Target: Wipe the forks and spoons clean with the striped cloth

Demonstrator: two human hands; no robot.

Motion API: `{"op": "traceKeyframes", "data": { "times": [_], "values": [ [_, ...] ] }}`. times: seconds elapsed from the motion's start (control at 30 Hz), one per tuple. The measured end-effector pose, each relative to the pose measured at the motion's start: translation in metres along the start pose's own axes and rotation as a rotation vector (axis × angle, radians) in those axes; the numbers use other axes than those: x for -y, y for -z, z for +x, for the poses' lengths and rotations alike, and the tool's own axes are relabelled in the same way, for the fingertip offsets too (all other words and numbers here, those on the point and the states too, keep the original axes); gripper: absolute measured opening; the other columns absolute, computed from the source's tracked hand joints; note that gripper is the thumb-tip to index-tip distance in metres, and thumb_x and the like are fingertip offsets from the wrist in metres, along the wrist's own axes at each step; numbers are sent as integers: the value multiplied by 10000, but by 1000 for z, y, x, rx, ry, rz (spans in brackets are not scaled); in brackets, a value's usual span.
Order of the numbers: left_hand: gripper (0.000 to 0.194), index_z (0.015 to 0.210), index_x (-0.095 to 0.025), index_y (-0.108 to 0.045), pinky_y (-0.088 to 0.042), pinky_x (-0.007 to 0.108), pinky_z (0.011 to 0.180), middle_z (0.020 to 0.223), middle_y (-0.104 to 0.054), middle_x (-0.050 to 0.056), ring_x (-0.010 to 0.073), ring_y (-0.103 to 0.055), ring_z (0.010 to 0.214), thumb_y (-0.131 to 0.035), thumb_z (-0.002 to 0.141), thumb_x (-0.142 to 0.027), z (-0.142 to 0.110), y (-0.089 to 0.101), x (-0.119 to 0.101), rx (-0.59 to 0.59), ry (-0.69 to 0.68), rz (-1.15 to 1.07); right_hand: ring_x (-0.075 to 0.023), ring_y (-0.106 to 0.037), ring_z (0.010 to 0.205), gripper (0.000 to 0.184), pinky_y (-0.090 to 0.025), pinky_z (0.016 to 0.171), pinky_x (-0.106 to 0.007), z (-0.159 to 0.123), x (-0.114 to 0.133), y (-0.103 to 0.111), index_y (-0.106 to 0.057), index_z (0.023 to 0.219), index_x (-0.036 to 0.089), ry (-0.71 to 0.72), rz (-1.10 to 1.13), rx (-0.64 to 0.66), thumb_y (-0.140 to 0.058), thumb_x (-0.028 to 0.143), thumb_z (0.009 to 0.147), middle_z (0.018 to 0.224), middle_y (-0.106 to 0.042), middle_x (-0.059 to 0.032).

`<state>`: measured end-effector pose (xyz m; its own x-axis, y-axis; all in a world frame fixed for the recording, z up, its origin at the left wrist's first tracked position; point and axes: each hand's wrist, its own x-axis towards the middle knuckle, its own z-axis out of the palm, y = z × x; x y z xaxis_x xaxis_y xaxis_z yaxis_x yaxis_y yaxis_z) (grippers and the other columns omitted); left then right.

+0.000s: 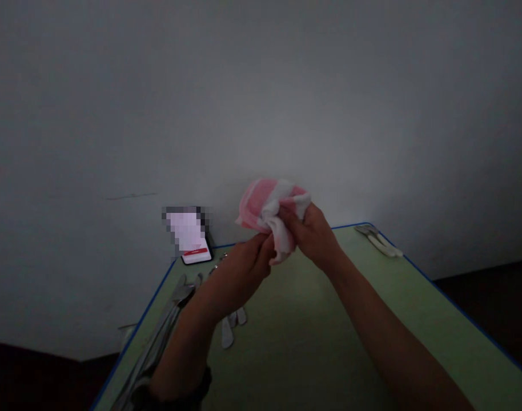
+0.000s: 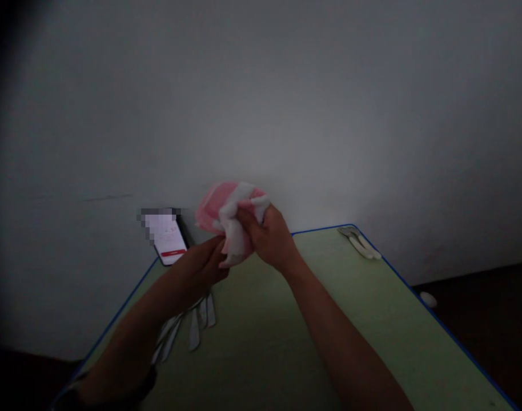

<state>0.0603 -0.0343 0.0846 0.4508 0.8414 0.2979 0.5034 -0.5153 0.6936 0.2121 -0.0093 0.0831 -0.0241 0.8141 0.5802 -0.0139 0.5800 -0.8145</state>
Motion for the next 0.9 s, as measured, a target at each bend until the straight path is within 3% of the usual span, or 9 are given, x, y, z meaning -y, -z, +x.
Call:
{"op": "traceKeyframes", "data": {
  "times": [0.17, 0.3, 0.37, 0.53, 0.63, 0.73, 0.9],
  "values": [
    [256, 682, -197, -482, -258, 232, 469, 558, -507, -23, 114, -413, 456, -361, 890, -285, -1, -20, -15, -7, 2, -7, -97, -436, 513, 363, -324, 471, -211, -5, -4, 1, -505, 602, 173, 0, -276, -270, -428, 427, 850, 545, -501, 7],
    [288, 665, -191, -485, -254, 230, 458, 574, -516, -12, 114, -408, 459, -361, 893, -316, -2, -22, -17, -13, -1, 16, -79, -346, 408, 466, -234, 398, -216, -7, -11, -2, -408, 504, 183, -53, -300, -363, -356, 466, 871, 425, -385, 31],
    [272, 683, -189, -502, -272, 221, 458, 582, -525, -14, 111, -419, 466, -376, 888, -318, -2, -17, -15, 2, -3, 15, -79, -360, 430, 452, -247, 415, -215, -5, -10, 3, -414, 517, 180, -16, -341, -304, -368, 461, 869, 450, -399, 30],
    [282, 769, -190, -602, -309, 198, 455, 613, -570, -10, 107, -467, 490, -408, 874, -367, -3, 9, -8, 32, -12, 65, -86, -422, 544, 358, -332, 506, -201, 4, -3, 33, -531, 687, 159, 7, -360, 172, -373, 420, 875, 605, -498, 20],
    [308, 816, -199, -656, -315, 189, 455, 593, -576, -18, 111, -487, 502, -443, 848, -418, -5, 26, -8, 0, 11, 185, -80, -393, 532, 383, -326, 495, -196, 6, -1, 46, -580, 707, 138, -58, -421, 359, -396, 437, 859, 597, -487, 22],
    [340, 852, -193, -657, -313, 185, 460, 557, -558, -35, 97, -462, 465, -416, 862, -433, -7, 34, -11, 70, 40, 289, -77, -405, 535, 361, -338, 497, -191, 5, -2, 47, -626, 766, 114, -130, -433, 428, -479, 440, 815, 614, -513, 17],
    [365, 915, -187, -625, -317, 192, 478, 605, -592, -25, 88, -486, 467, -351, 898, -426, -9, 30, -13, 140, -6, 389, -89, -470, 582, 315, -379, 518, -190, 4, -5, 39, -631, 878, 114, -192, -350, 420, -617, 384, 718, 714, -594, -7]
  ]
}}
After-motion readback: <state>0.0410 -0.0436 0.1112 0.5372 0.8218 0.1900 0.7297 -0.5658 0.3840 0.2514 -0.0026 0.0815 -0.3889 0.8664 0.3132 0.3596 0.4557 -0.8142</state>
